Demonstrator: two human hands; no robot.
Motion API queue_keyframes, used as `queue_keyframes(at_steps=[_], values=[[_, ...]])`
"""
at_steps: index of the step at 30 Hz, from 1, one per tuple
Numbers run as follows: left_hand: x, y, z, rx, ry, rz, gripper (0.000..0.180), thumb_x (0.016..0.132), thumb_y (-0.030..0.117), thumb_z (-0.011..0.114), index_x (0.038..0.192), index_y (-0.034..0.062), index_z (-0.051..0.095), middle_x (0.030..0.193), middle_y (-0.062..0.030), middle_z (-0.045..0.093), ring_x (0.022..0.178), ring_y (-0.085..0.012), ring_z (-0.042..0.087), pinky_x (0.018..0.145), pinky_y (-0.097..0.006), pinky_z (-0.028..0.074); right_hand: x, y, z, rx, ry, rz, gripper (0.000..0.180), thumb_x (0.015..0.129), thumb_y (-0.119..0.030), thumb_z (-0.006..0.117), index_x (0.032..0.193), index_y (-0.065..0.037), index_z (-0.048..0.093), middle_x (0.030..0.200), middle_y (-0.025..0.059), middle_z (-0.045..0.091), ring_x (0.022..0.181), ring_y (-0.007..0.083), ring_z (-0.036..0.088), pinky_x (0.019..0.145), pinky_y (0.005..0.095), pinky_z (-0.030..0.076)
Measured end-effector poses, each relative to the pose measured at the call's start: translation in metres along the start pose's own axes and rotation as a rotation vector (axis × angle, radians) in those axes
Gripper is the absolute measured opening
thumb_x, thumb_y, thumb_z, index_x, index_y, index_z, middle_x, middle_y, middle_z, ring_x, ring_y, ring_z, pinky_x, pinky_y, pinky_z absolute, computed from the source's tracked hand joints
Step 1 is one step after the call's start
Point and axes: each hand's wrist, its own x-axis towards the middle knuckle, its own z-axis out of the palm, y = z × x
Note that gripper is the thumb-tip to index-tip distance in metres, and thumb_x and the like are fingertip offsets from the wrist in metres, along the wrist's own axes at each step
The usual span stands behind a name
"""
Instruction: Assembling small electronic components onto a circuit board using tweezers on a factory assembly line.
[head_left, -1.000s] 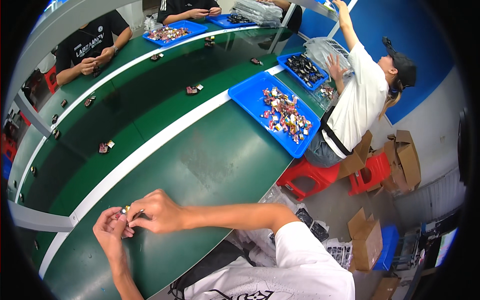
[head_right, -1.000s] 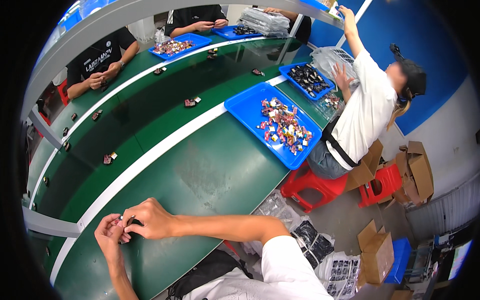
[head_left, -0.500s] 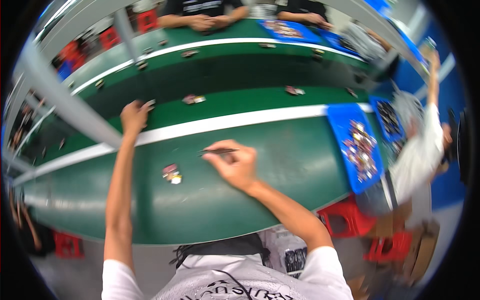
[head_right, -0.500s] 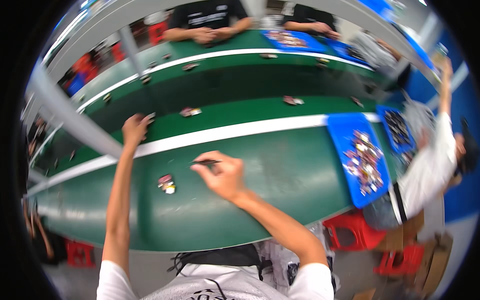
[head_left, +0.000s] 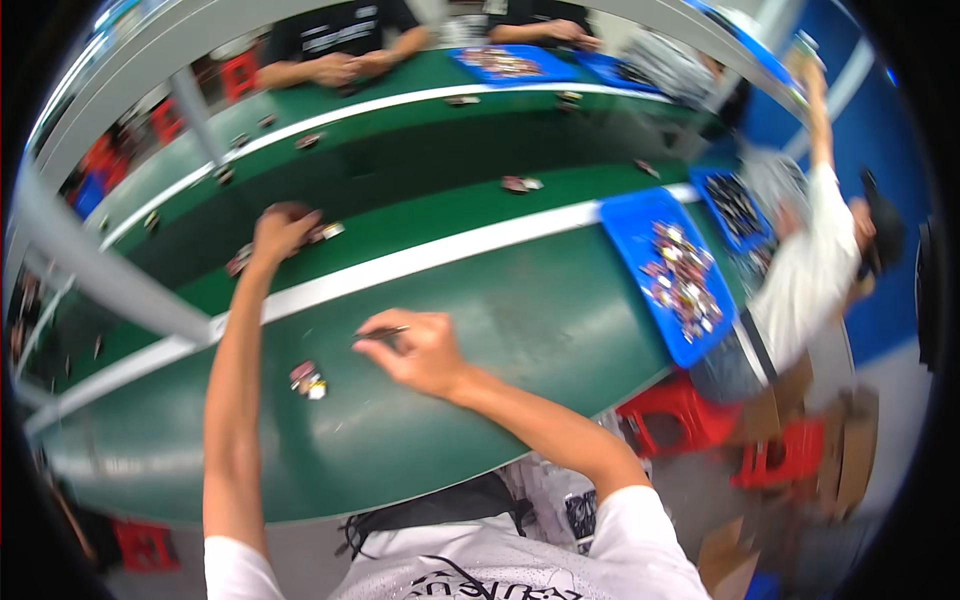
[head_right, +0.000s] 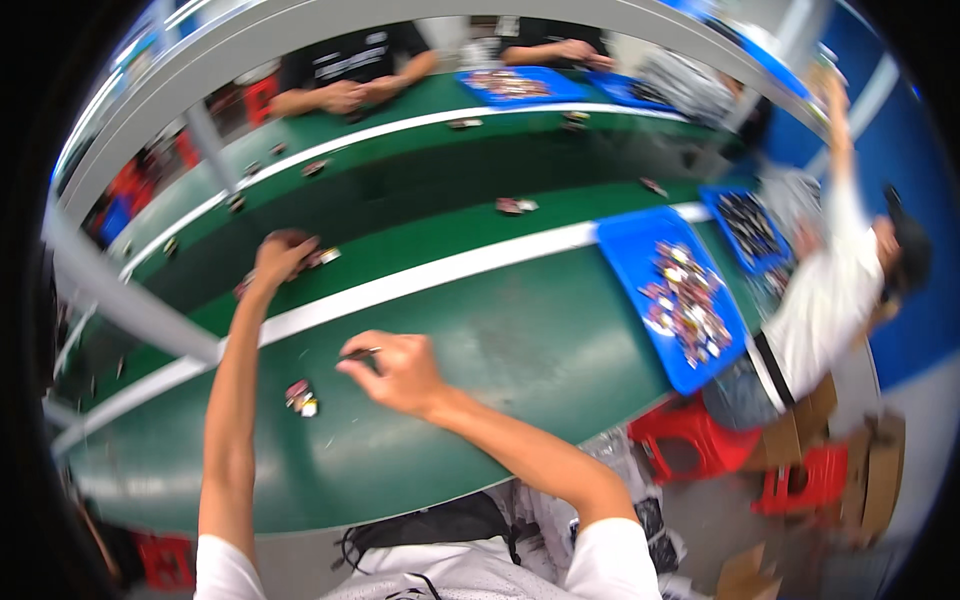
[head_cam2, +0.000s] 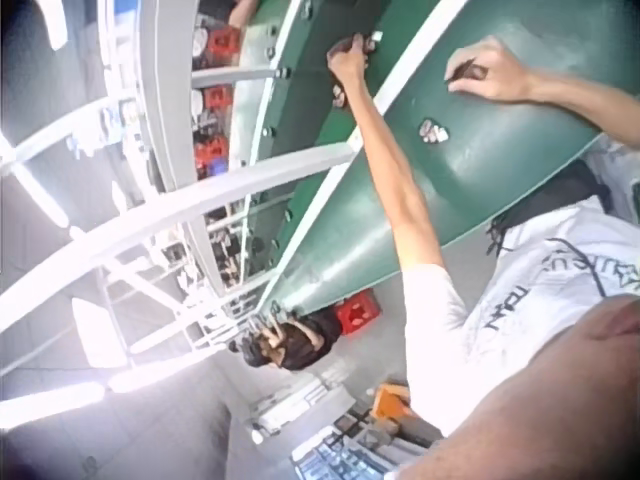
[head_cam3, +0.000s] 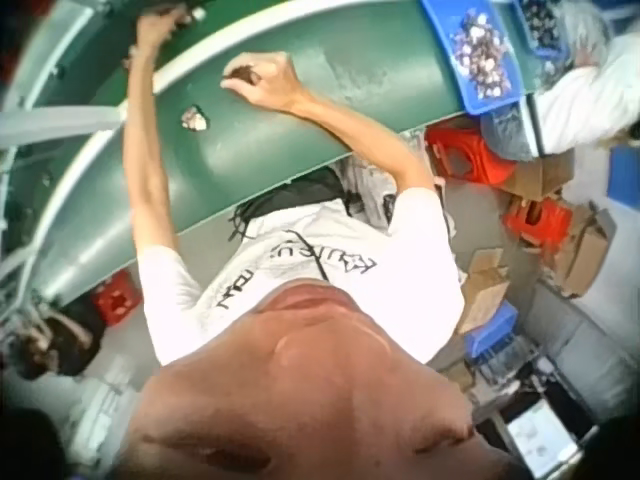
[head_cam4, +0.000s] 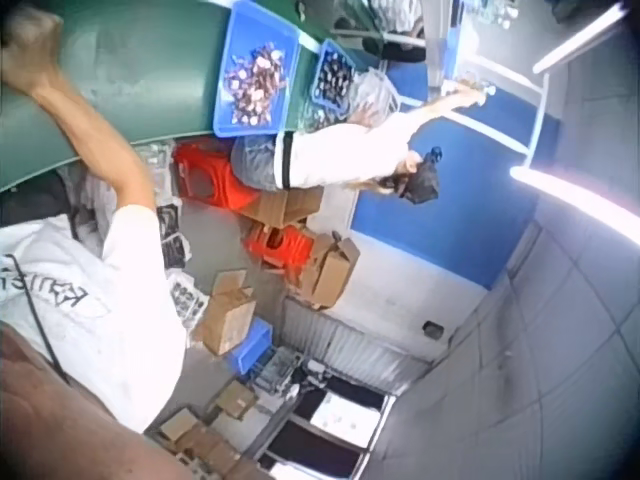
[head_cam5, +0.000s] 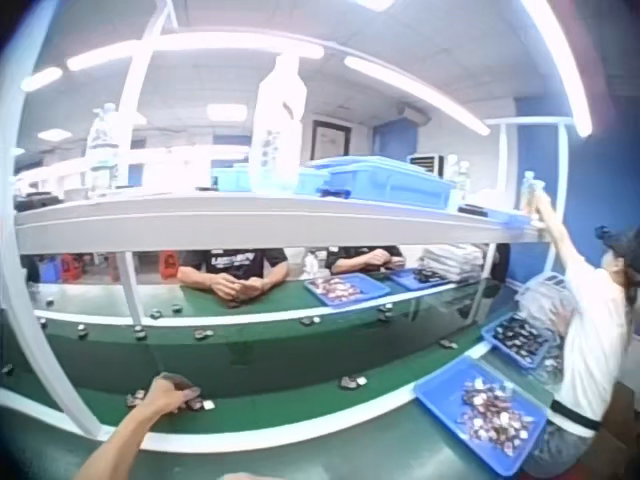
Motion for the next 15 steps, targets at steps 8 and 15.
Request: queue_keyframes(at_steps=[8, 15], values=[[0.004, -0.012, -0.003, -0.070, 0.001, -0.089, 0.023, 0.095, 0.022, 0.070, 0.082, 0.0032, 0.071, 0.067, 0.0005, 0.067, 0.048, -0.0053, 0.048, 0.043, -0.023, 0.033, -0.005, -0.001, -0.006, -0.033, -0.024, -0.008, 0.017, 0.082, -0.015, 0.081, 0.090, -0.008, 0.068, 0.081, 0.0061, 0.075, 0.065, 0.0262, 0.071, 0.060, 0.0369, 0.053], [-0.016, -0.031, -0.019, -0.117, 0.069, -0.109, 0.026, 0.102, 0.027, 0.066, 0.095, 0.0017, 0.068, 0.067, 0.0016, 0.061, 0.045, -0.0042, 0.045, 0.039, -0.022, 0.029, -0.009, 0.003, 0.002, -0.035, -0.008, -0.074, 0.017, 0.081, -0.013, 0.081, 0.088, -0.008, 0.066, 0.079, 0.0050, 0.074, 0.066, 0.0241, 0.072, 0.058, 0.0353, 0.052]])
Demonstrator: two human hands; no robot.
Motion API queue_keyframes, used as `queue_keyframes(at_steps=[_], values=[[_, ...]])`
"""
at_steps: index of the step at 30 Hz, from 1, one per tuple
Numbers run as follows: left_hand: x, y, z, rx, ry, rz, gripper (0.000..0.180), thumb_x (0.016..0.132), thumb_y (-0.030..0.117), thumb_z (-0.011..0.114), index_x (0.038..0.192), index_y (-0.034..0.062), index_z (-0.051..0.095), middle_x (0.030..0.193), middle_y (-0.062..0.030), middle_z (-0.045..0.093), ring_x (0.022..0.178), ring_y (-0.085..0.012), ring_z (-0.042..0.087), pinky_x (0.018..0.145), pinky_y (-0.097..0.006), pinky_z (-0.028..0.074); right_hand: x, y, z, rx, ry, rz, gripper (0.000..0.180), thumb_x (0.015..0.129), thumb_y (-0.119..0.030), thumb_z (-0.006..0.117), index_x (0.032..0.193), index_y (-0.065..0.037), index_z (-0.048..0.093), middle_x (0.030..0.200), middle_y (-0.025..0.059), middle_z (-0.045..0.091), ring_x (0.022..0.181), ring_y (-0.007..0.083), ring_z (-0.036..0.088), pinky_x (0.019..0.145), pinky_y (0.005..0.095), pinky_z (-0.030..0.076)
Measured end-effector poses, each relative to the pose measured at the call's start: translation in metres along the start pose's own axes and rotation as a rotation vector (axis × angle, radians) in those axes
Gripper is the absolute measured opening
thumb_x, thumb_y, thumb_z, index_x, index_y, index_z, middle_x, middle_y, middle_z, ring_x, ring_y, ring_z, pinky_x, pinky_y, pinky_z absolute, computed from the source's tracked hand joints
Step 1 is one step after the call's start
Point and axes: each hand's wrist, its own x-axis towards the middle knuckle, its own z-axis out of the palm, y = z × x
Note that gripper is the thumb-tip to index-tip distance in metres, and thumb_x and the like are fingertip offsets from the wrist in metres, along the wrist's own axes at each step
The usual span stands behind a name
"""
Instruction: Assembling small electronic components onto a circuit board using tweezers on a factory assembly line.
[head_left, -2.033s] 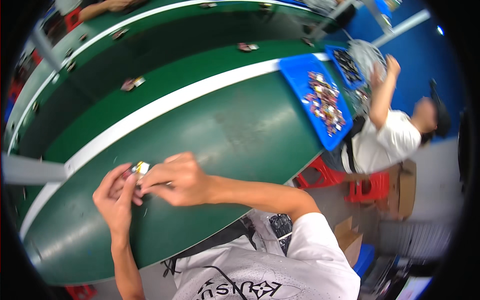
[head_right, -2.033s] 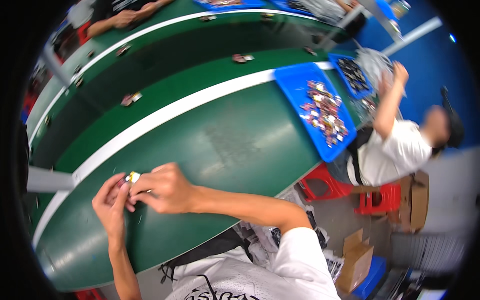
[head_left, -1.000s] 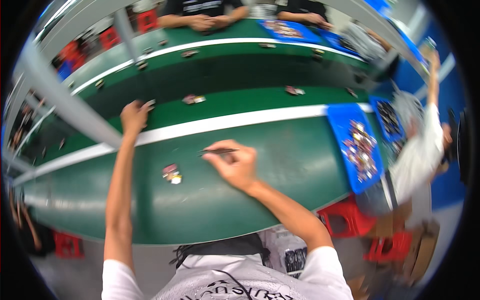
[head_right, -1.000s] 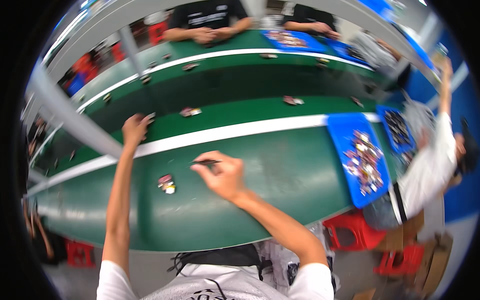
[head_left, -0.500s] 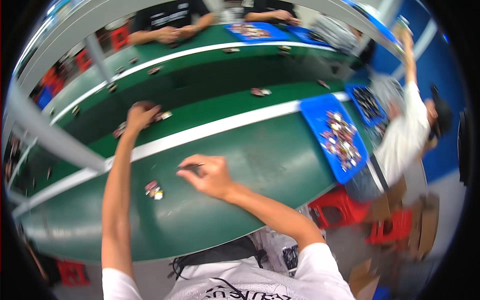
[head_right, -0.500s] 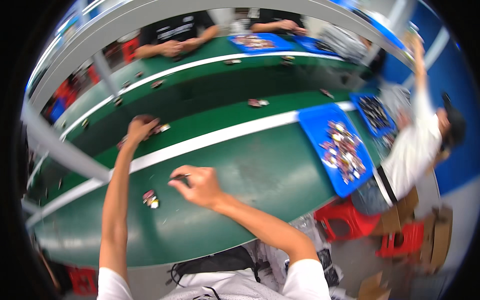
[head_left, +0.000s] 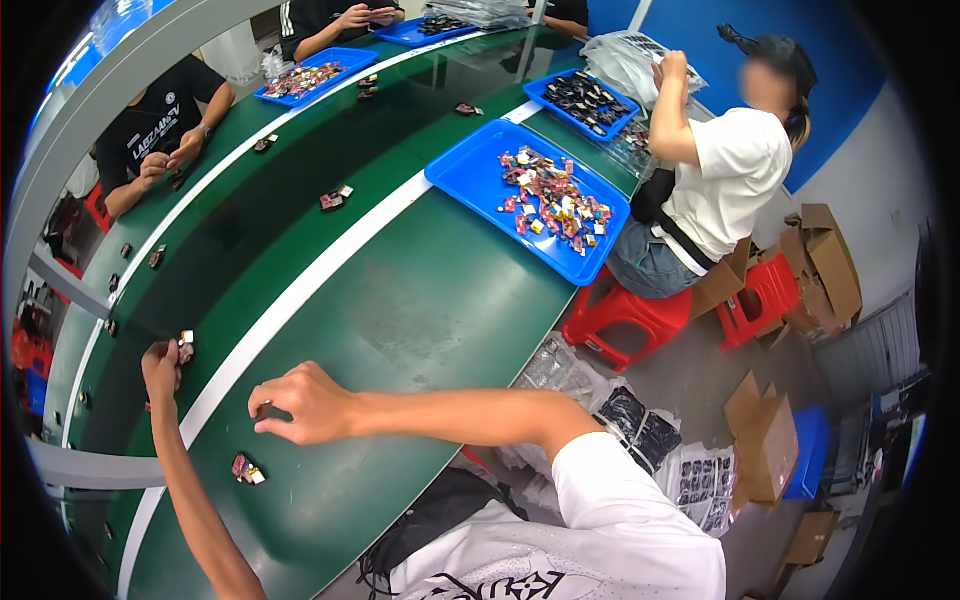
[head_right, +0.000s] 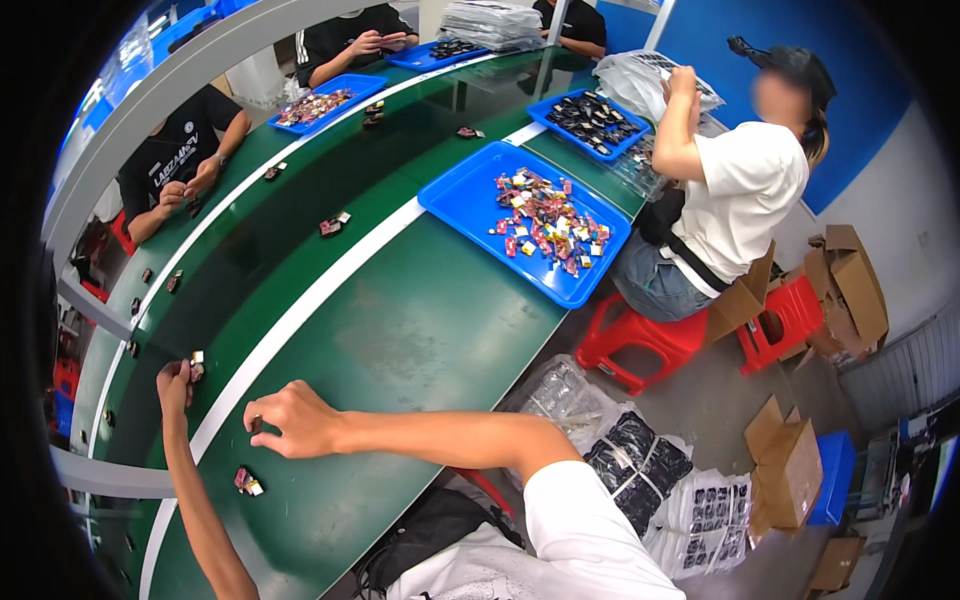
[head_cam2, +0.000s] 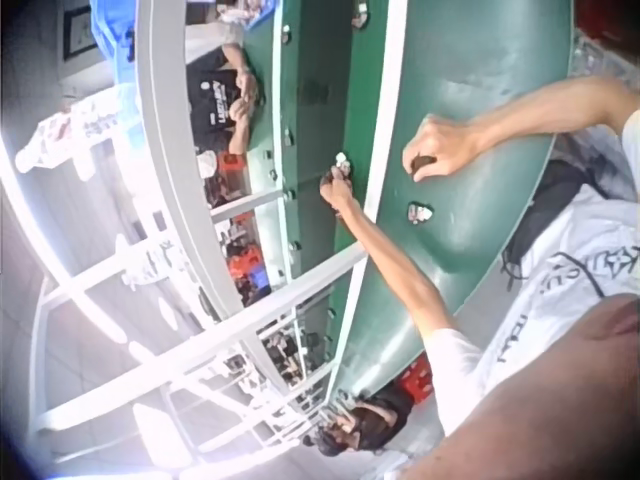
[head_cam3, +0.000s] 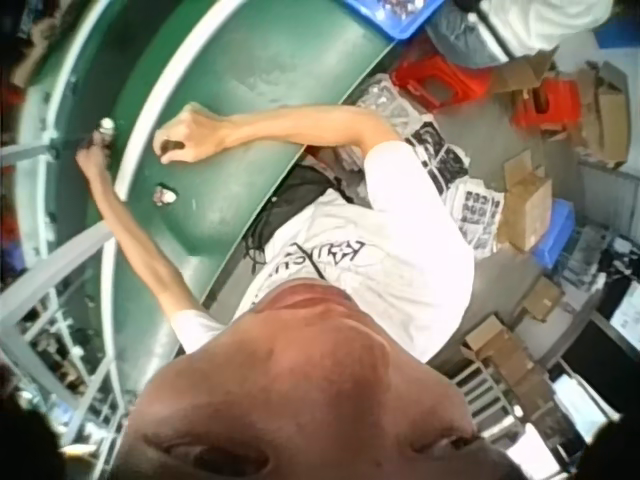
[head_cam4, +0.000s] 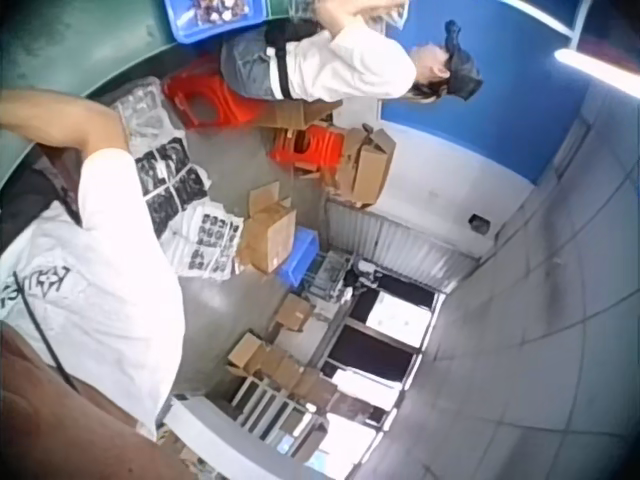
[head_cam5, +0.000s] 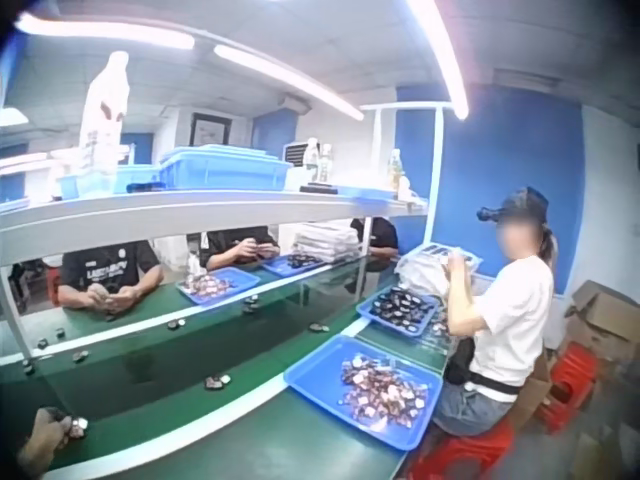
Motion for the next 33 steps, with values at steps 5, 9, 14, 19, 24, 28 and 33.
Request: queue_keyframes(at_steps=[5, 9, 14, 19, 24, 28, 33], values=[[-0.057, -0.002, -0.017, -0.197, 0.050, 0.136, 0.023, 0.105, 0.025, 0.062, 0.096, 0.0038, 0.062, 0.071, -0.0010, 0.064, 0.042, -0.0046, 0.046, 0.035, -0.020, 0.026, 0.000, -0.002, -0.001, 0.019, -0.004, 0.003, 0.018, 0.081, -0.014, 0.081, 0.088, -0.008, 0.065, 0.079, 0.0054, 0.074, 0.065, 0.0258, 0.071, 0.058, 0.0366, 0.051], [-0.140, 0.016, -0.020, -0.204, 0.006, 0.122, 0.021, 0.104, 0.024, 0.064, 0.095, 0.0049, 0.059, 0.072, -0.0028, 0.065, 0.042, -0.0056, 0.049, 0.035, -0.020, 0.026, -0.002, -0.005, -0.001, 0.011, -0.029, 0.025, 0.020, 0.081, -0.016, 0.081, 0.089, -0.008, 0.065, 0.080, 0.0060, 0.075, 0.064, 0.0282, 0.069, 0.059, 0.0389, 0.049], [-0.209, 0.021, -0.006, -0.262, 0.088, 0.039, 0.018, 0.104, 0.022, 0.064, 0.098, 0.0049, 0.060, 0.071, -0.0002, 0.061, 0.045, -0.0049, 0.048, 0.039, -0.019, 0.028, -0.004, -0.006, 0.004, 0.014, -0.033, 0.014, 0.020, 0.080, -0.017, 0.081, 0.088, -0.008, 0.065, 0.079, 0.0071, 0.074, 0.063, 0.0286, 0.069, 0.058, 0.0396, 0.050], [-0.218, 0.018, 0.005, -0.359, 0.200, 0.066, 0.016, 0.105, 0.019, 0.063, 0.101, 0.0039, 0.060, 0.072, 0.0005, 0.059, 0.047, -0.0044, 0.047, 0.042, -0.019, 0.028, -0.003, -0.005, 0.004, -0.009, -0.016, -0.043, 0.019, 0.081, -0.015, 0.082, 0.089, -0.009, 0.066, 0.076, 0.0058, 0.073, 0.062, 0.0244, 0.070, 0.056, 0.0356, 0.053], [-0.226, 0.020, 0.007, -0.399, 0.240, 0.060, 0.016, 0.105, 0.019, 0.063, 0.104, 0.0026, 0.061, 0.075, 0.0001, 0.060, 0.049, -0.0036, 0.047, 0.043, -0.019, 0.029, -0.004, -0.005, 0.006, 0.018, -0.004, 0.002, 0.020, 0.079, -0.016, 0.082, 0.087, -0.008, 0.066, 0.077, 0.0072, 0.073, 0.062, 0.0280, 0.069, 0.058, 0.0386, 0.051], [-0.228, 0.028, 0.011, -0.415, 0.278, 0.074, 0.019, 0.105, 0.019, 0.064, 0.109, 0.0010, 0.065, 0.077, -0.0008, 0.062, 0.050, -0.0032, 0.047, 0.045, -0.019, 0.029, -0.005, -0.005, 0.006, 0.042, 0.007, -0.008, 0.020, 0.079, -0.015, 0.082, 0.087, -0.008, 0.065, 0.077, 0.0066, 0.073, 0.062, 0.0276, 0.069, 0.057, 0.0378, 0.050], [-0.229, 0.020, 0.009, -0.421, 0.290, 0.080, 0.020, 0.104, 0.019, 0.065, 0.109, 0.0001, 0.068, 0.080, -0.0024, 0.066, 0.051, -0.0036, 0.048, 0.045, -0.019, 0.030, -0.005, -0.009, 0.006, 0.004, -0.011, -0.014, 0.018, 0.080, -0.014, 0.082, 0.087, -0.009, 0.066, 0.076, 0.0048, 0.073, 0.062, 0.0239, 0.070, 0.057, 0.0348, 0.052]])
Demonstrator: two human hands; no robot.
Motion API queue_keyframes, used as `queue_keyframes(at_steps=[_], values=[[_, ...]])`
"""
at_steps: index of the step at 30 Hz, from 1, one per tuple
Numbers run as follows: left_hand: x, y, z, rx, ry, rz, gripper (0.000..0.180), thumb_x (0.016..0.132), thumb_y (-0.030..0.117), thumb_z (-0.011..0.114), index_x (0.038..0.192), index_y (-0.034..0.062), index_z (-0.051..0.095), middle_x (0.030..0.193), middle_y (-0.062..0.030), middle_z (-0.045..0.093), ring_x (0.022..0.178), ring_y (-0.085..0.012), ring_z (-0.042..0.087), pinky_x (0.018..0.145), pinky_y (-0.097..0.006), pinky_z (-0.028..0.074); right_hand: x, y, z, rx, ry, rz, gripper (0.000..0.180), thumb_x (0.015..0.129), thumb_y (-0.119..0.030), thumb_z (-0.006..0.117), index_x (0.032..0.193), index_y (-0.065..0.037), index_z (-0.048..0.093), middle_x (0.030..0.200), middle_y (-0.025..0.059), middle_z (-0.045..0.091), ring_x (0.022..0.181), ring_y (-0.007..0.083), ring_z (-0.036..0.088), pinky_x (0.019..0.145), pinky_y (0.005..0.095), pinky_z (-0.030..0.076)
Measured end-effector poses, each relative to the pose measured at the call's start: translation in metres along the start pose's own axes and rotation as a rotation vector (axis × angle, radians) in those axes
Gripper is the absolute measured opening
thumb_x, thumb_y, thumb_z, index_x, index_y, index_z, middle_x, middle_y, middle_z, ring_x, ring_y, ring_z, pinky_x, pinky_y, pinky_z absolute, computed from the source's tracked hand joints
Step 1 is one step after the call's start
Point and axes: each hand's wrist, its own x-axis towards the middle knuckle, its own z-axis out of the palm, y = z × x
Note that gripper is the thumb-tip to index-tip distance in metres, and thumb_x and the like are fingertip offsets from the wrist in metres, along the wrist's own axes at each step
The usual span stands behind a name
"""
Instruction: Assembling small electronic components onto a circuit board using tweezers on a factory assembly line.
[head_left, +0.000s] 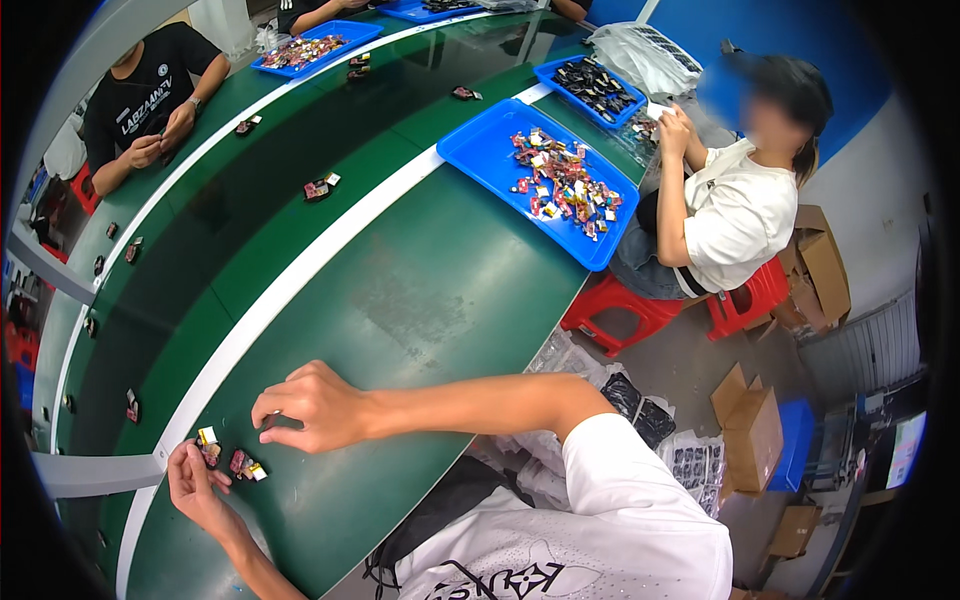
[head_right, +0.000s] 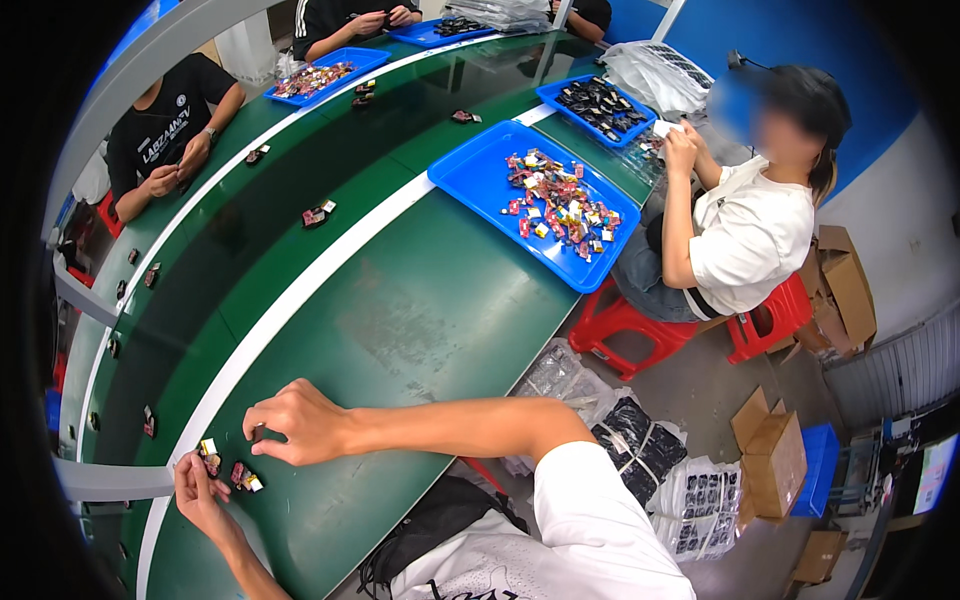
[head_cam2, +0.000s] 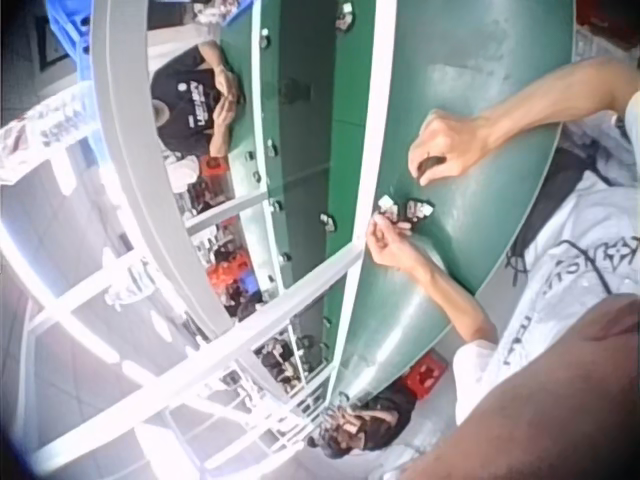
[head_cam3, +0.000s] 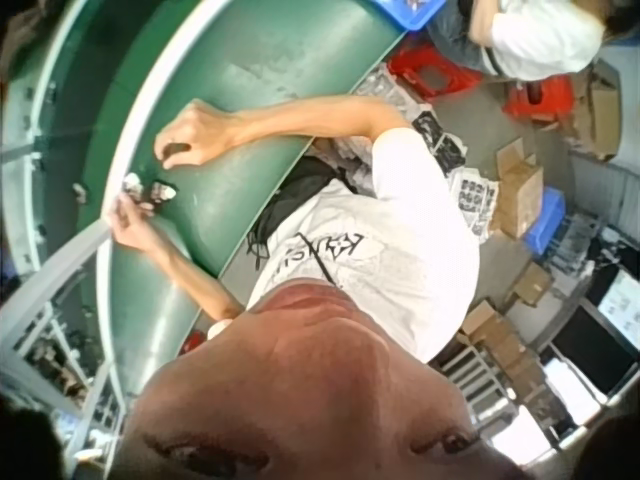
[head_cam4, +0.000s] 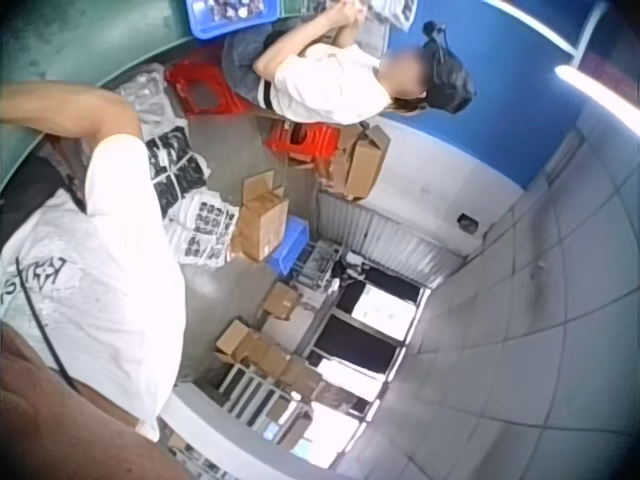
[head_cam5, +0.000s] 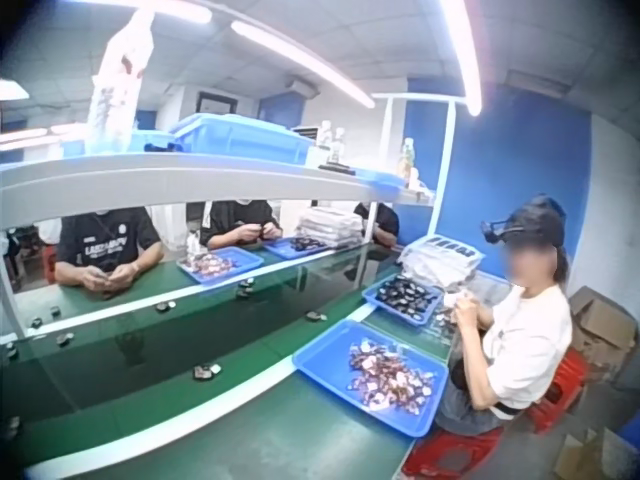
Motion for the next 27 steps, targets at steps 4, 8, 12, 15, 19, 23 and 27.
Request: queue_keyframes(at_steps=[4, 8, 12, 15, 19, 23, 27], values=[[-0.001, -0.001, -0.001, 0.000, 0.003, -0.013, 0.022, 0.104, 0.021, 0.065, 0.113, 0.0009, 0.068, 0.080, -0.0009, 0.065, 0.052, -0.0034, 0.048, 0.046, -0.018, 0.030, 0.001, 0.000, 0.000, 0.009, -0.003, 0.001, 0.017, 0.080, -0.014, 0.083, 0.087, -0.009, 0.068, 0.077, 0.0044, 0.073, 0.063, 0.0225, 0.071, 0.057, 0.0336, 0.053], [-0.001, -0.001, 0.000, -0.009, -0.008, 0.003, 0.022, 0.104, 0.021, 0.065, 0.111, 0.0006, 0.069, 0.080, -0.0006, 0.065, 0.051, -0.0032, 0.047, 0.045, -0.019, 0.030, 0.001, 0.000, 0.001, 0.009, -0.001, -0.005, 0.018, 0.080, -0.015, 0.083, 0.088, -0.009, 0.068, 0.078, 0.0045, 0.073, 0.060, 0.0237, 0.069, 0.056, 0.0344, 0.051], [-0.002, 0.005, 0.004, -0.007, 0.000, -0.017, 0.022, 0.104, 0.021, 0.066, 0.110, 0.0001, 0.069, 0.079, -0.0015, 0.067, 0.048, -0.0037, 0.047, 0.043, -0.020, 0.029, 0.000, 0.000, 0.002, 0.004, -0.011, 0.000, 0.019, 0.080, -0.016, 0.082, 0.088, -0.009, 0.067, 0.077, 0.0043, 0.073, 0.057, 0.0240, 0.065, 0.055, 0.0355, 0.050], [-0.003, 0.009, 0.004, -0.014, 0.004, -0.028, 0.022, 0.103, 0.020, 0.066, 0.108, -0.0010, 0.068, 0.080, -0.0036, 0.068, 0.049, -0.0048, 0.048, 0.043, -0.020, 0.030, 0.001, -0.003, -0.001, -0.019, -0.027, 0.010, 0.017, 0.080, -0.015, 0.083, 0.088, -0.009, 0.070, 0.078, 0.0048, 0.073, 0.057, 0.0234, 0.066, 0.054, 0.0339, 0.049], [-0.002, 0.008, 0.003, -0.022, 0.019, -0.036, 0.022, 0.103, 0.020, 0.068, 0.108, -0.0013, 0.068, 0.079, -0.0037, 0.068, 0.048, -0.0054, 0.049, 0.043, -0.020, 0.030, 0.001, 0.002, 0.003, -0.009, -0.009, -0.011, 0.017, 0.079, -0.015, 0.084, 0.088, -0.009, 0.071, 0.078, 0.0049, 0.074, 0.054, 0.0221, 0.063, 0.053, 0.0333, 0.048], [-0.001, 0.020, 0.013, -0.050, 0.005, -0.035, 0.023, 0.102, 0.020, 0.069, 0.107, -0.0018, 0.068, 0.080, -0.0045, 0.068, 0.048, -0.0058, 0.050, 0.042, -0.020, 0.030, 0.004, 0.000, 0.003, 0.011, 0.001, 0.001, 0.017, 0.079, -0.016, 0.085, 0.088, -0.009, 0.071, 0.079, 0.0045, 0.074, 0.050, 0.0204, 0.060, 0.051, 0.0333, 0.047], [-0.001, 0.040, 0.030, -0.054, -0.023, -0.008, 0.023, 0.101, 0.019, 0.070, 0.107, -0.0025, 0.068, 0.080, -0.0045, 0.067, 0.048, -0.0052, 0.049, 0.042, -0.020, 0.030, 0.004, -0.001, 0.002, -0.003, -0.004, -0.001, 0.017, 0.080, -0.016, 0.085, 0.088, -0.009, 0.071, 0.079, 0.0041, 0.074, 0.048, 0.0196, 0.058, 0.050, 0.0331, 0.046]])
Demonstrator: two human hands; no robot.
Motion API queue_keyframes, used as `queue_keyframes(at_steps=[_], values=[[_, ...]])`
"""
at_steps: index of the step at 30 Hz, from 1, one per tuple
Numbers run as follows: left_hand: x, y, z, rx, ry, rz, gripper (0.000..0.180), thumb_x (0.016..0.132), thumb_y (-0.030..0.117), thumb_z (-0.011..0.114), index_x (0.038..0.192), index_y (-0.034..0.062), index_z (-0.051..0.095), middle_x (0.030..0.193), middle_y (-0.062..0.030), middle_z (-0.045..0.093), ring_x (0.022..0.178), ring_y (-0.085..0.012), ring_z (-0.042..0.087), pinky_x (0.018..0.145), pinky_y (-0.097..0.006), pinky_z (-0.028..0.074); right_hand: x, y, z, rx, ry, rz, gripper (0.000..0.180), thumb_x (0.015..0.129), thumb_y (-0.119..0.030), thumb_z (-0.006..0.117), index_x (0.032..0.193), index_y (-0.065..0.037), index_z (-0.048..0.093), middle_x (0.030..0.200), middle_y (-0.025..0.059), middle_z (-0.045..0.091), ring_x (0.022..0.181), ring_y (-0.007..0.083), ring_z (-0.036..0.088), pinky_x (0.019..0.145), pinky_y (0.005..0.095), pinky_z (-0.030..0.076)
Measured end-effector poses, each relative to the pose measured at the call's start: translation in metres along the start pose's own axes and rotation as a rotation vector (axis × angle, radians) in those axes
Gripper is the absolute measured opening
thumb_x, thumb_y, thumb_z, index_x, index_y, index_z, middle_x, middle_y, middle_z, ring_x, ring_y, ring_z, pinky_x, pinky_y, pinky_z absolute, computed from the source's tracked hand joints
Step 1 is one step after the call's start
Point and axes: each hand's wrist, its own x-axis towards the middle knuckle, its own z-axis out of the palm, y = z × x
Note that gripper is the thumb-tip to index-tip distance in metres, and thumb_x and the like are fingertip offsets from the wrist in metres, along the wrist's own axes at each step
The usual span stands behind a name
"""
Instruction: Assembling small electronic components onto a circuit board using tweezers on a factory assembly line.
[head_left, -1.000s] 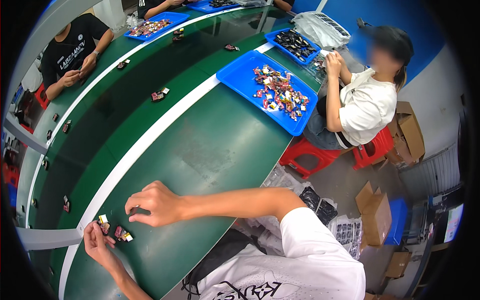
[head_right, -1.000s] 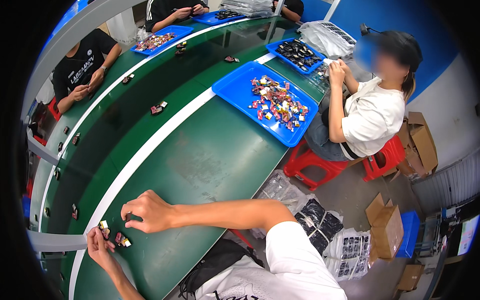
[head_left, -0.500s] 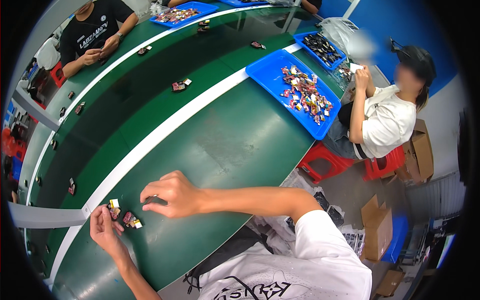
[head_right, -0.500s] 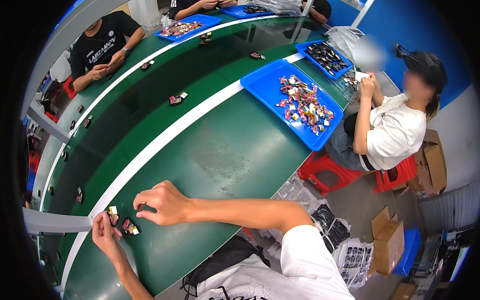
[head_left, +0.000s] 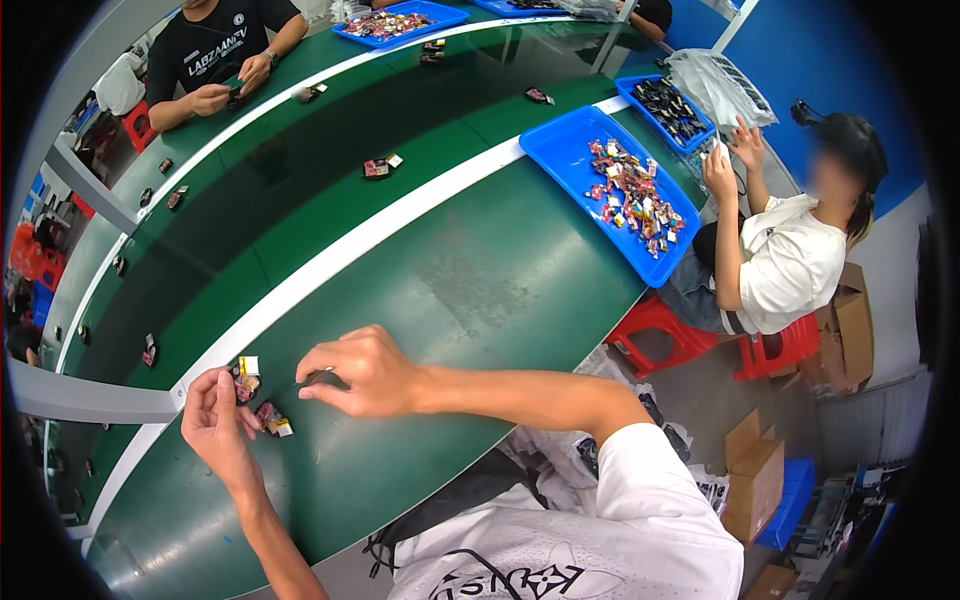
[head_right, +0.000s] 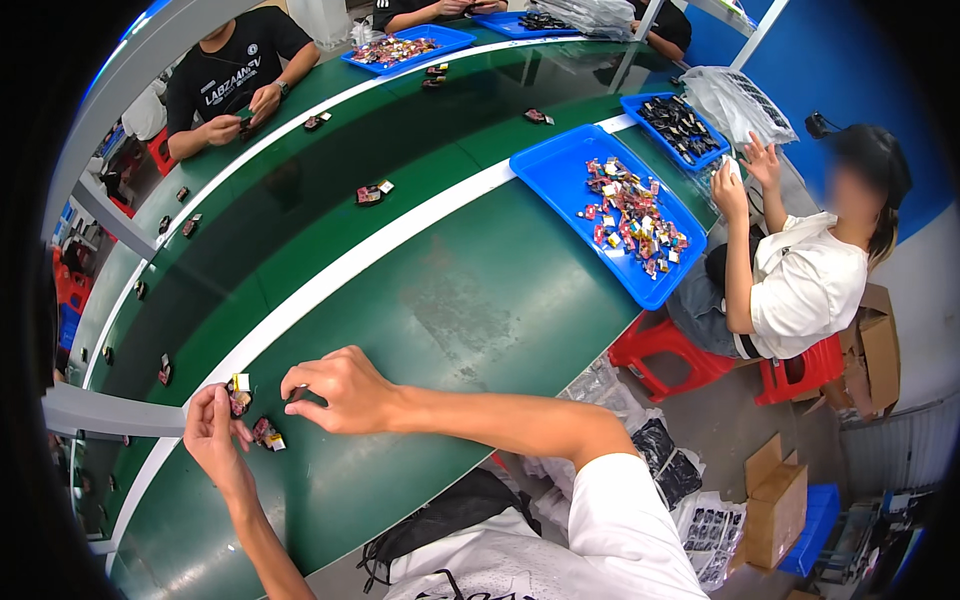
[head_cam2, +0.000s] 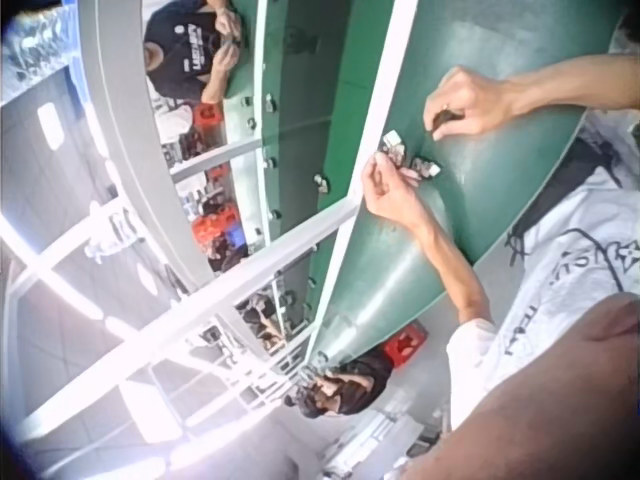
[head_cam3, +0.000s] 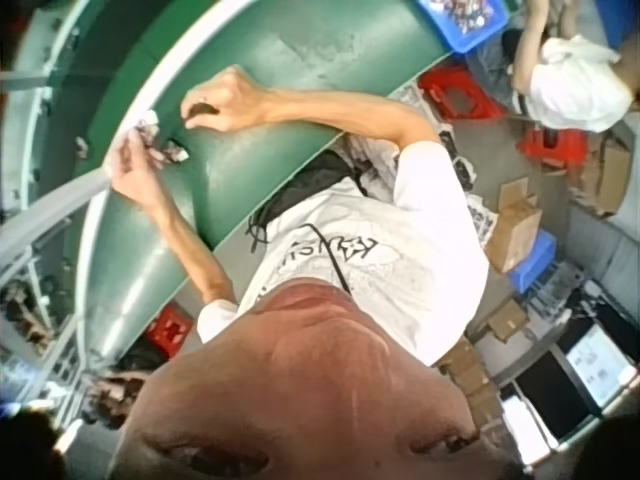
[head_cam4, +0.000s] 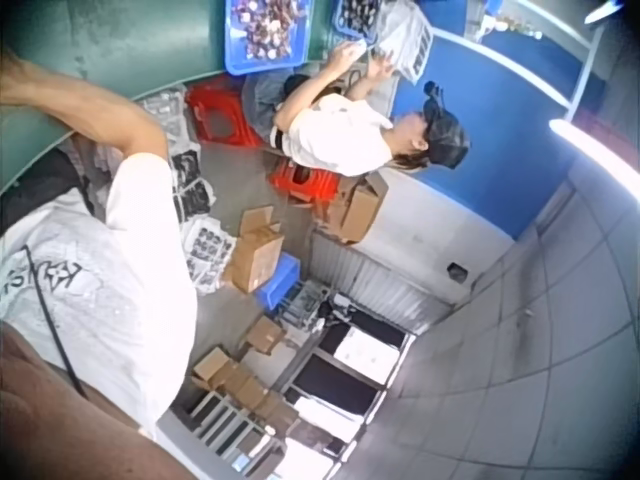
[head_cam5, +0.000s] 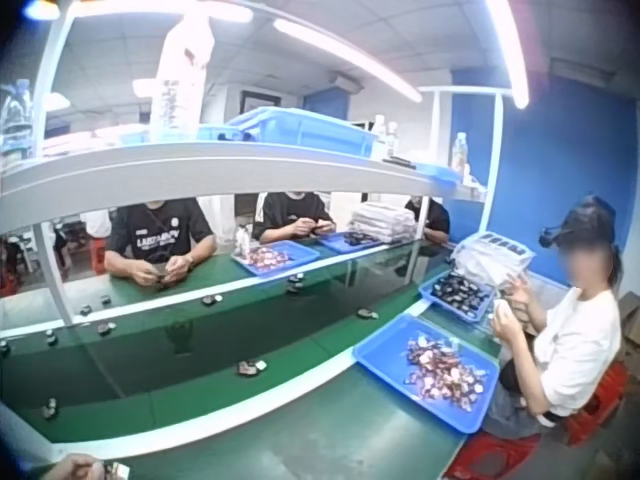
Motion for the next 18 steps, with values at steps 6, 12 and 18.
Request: queue_keyframes(at_steps=[6, 12, 18], values=[[-0.004, -0.011, 0.006, -0.006, -0.034, -0.047, 0.022, 0.102, 0.020, 0.069, 0.108, -0.0011, 0.068, 0.078, -0.0024, 0.066, 0.047, -0.0030, 0.047, 0.041, -0.020, 0.028, 0.000, -0.003, -0.002, 0.007, -0.020, 0.001, 0.017, 0.080, -0.014, 0.083, 0.089, -0.008, 0.069, 0.079, 0.0057, 0.074, 0.060, 0.0238, 0.068, 0.056, 0.0352, 0.051], [-0.008, -0.022, -0.001, 0.001, -0.052, -0.070, 0.022, 0.103, 0.021, 0.068, 0.108, -0.0011, 0.068, 0.077, -0.0015, 0.065, 0.048, -0.0025, 0.047, 0.042, -0.019, 0.029, 0.000, -0.001, -0.003, -0.001, -0.029, 0.023, 0.017, 0.080, -0.013, 0.082, 0.088, -0.008, 0.068, 0.079, 0.0065, 0.073, 0.062, 0.0254, 0.070, 0.057, 0.0360, 0.052], [-0.009, -0.020, 0.001, -0.028, -0.064, -0.046, 0.020, 0.102, 0.018, 0.068, 0.107, -0.0020, 0.068, 0.078, -0.0041, 0.067, 0.049, -0.0040, 0.050, 0.043, -0.019, 0.031, 0.000, -0.003, -0.004, -0.018, -0.049, 0.039, 0.018, 0.080, -0.014, 0.083, 0.088, -0.008, 0.068, 0.080, 0.0055, 0.074, 0.062, 0.0241, 0.070, 0.057, 0.0350, 0.052]])
